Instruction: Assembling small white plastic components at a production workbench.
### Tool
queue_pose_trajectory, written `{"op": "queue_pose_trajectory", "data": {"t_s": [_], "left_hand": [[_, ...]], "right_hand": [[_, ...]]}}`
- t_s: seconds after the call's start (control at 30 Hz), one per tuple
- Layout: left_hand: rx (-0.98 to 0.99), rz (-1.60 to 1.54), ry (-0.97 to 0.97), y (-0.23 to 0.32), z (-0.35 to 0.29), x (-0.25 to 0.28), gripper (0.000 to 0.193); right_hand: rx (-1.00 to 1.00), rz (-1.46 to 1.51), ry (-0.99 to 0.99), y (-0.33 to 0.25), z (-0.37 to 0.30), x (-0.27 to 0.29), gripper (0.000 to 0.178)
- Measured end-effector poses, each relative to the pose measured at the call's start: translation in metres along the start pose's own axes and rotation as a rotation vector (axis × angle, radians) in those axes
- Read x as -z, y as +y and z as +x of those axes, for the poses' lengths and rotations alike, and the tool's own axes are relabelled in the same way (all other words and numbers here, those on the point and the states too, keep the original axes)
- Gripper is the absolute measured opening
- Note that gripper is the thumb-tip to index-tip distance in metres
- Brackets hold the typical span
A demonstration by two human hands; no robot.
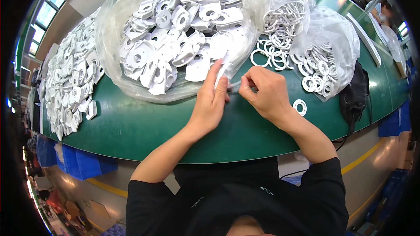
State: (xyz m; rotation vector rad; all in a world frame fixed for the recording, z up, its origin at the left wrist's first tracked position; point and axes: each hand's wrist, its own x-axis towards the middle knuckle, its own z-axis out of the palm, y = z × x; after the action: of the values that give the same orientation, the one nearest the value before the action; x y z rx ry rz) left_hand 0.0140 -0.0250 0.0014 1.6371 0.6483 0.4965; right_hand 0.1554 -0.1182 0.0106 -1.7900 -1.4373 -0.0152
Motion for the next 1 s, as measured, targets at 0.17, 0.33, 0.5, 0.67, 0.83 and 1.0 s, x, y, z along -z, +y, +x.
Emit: {"op": "queue_pose_trajectory", "data": {"t_s": [0.17,0.33,0.5,0.67,0.83,1.0], "left_hand": [[0.152,-0.182,-0.14,0.006,0.007,0.02,0.057],[-0.059,0.187,0.029,0.012,0.007,0.026,0.054],[0.225,-0.145,-0.127,0.02,0.01,0.042,0.057],[0.198,-0.482,-0.102,0.014,0.019,0.066,0.059],[0.188,-0.921,-0.215,0.007,0.018,0.038,0.054],[0.226,-0.991,-0.306,-0.001,0.016,0.027,0.045]], "right_hand": [[0.133,0.097,0.053,0.004,0.003,-0.001,0.016],[0.153,0.062,0.079,0.013,0.013,-0.001,0.017],[0.217,-0.008,0.122,0.02,0.016,0.009,0.019],[-0.336,0.434,0.04,0.041,0.031,0.078,0.029],[-0.171,0.104,-0.468,0.035,0.026,0.056,0.025],[-0.112,-0.246,-0.48,0.027,0.017,0.079,0.013]]}}
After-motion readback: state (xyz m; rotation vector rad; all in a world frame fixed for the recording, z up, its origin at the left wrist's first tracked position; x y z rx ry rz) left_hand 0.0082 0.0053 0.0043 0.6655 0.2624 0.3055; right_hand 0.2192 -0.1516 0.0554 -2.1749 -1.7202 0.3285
